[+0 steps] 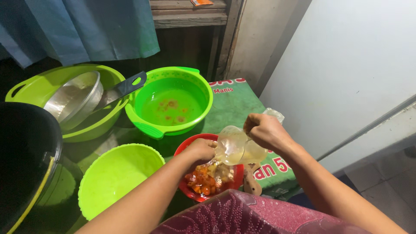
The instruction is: The person washes chopped carrots and potatoes by hand in a green bowl, then transfers them into a red bowl. They rinse the green bowl with water from a large black bucket and pour the rinse water into the red bowl. Finally, they mix the vegetables and water in the red bowl.
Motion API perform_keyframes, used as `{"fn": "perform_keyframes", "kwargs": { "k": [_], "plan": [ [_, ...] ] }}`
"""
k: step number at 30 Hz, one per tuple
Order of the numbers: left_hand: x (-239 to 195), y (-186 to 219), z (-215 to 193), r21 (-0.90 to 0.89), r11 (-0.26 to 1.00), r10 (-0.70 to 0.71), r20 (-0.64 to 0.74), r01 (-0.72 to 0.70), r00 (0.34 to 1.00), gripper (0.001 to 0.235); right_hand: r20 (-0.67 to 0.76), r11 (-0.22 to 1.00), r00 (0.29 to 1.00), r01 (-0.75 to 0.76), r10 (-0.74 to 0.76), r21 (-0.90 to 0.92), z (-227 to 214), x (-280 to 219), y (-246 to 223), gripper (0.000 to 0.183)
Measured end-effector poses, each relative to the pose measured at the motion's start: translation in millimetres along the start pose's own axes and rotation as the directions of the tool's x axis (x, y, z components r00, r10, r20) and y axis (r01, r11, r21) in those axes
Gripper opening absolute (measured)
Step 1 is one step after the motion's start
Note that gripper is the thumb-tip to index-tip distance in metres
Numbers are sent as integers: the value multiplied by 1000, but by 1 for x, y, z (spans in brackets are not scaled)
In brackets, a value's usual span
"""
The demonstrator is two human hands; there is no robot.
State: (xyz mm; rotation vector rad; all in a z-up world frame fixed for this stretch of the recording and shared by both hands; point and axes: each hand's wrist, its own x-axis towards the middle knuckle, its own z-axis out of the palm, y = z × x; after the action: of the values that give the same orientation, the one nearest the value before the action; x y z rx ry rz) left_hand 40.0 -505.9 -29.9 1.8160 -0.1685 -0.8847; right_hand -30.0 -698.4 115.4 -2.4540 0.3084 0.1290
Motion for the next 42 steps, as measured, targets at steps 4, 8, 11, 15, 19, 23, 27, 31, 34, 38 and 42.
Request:
{"fn": "perform_keyframes", "kwargs": {
  "k": [4, 8, 11, 15, 19, 23, 27, 31, 34, 38, 42],
  "plan": [
    [-2, 0, -7, -91, 993, 73, -64, -79, 995, 32, 89, 954, 990, -129, 109, 272, -8, 14, 14, 21],
    [-25, 16, -24, -45, 987, 139, -217, -152, 966, 25, 128, 861, 989, -130, 76, 492, -12, 28, 31, 14],
    [-54, 33, -43, -15, 994, 100, -314, -110, 944, 27, 176, 770, 984, -107, -8, 629, -10, 43, 31, 9],
    [-91, 47, -61, -93, 953, 217, -454, -288, 864, 39, 220, 637, 960, -61, -174, 769, 0, 58, 6, 9],
    [-127, 55, -102, -47, 938, 247, -610, -345, 753, 25, 236, 549, 927, -41, -291, 835, 17, 60, -49, 11],
    [-176, 66, -148, 81, 944, 273, -733, -319, 623, 22, 266, 517, 870, -15, -416, 856, 31, 46, -115, 15],
    [-240, 73, -191, 220, 949, 302, -843, -226, 446, 23, 275, 520, 828, 23, -489, 854, 52, 27, -181, 18],
    [-297, 79, -227, 289, 942, 329, -898, -171, 292, 27, 283, 556, 799, 76, -531, 828, 75, 21, -245, 15],
    [-325, 71, -253, 340, 937, 348, -915, -75, 202, 28, 198, 568, 765, 252, -613, 783, 103, 25, -283, 14],
    [-337, 46, -287, 357, 932, 346, -928, 62, 138, 28, 220, 619, 771, 269, -597, 737, 150, 40, -316, 15],
    [-327, 11, -316, 389, 911, 370, -917, 137, 149, 31, 214, 648, 778, 299, -591, 701, 199, 52, -321, 13]
  ]
}}
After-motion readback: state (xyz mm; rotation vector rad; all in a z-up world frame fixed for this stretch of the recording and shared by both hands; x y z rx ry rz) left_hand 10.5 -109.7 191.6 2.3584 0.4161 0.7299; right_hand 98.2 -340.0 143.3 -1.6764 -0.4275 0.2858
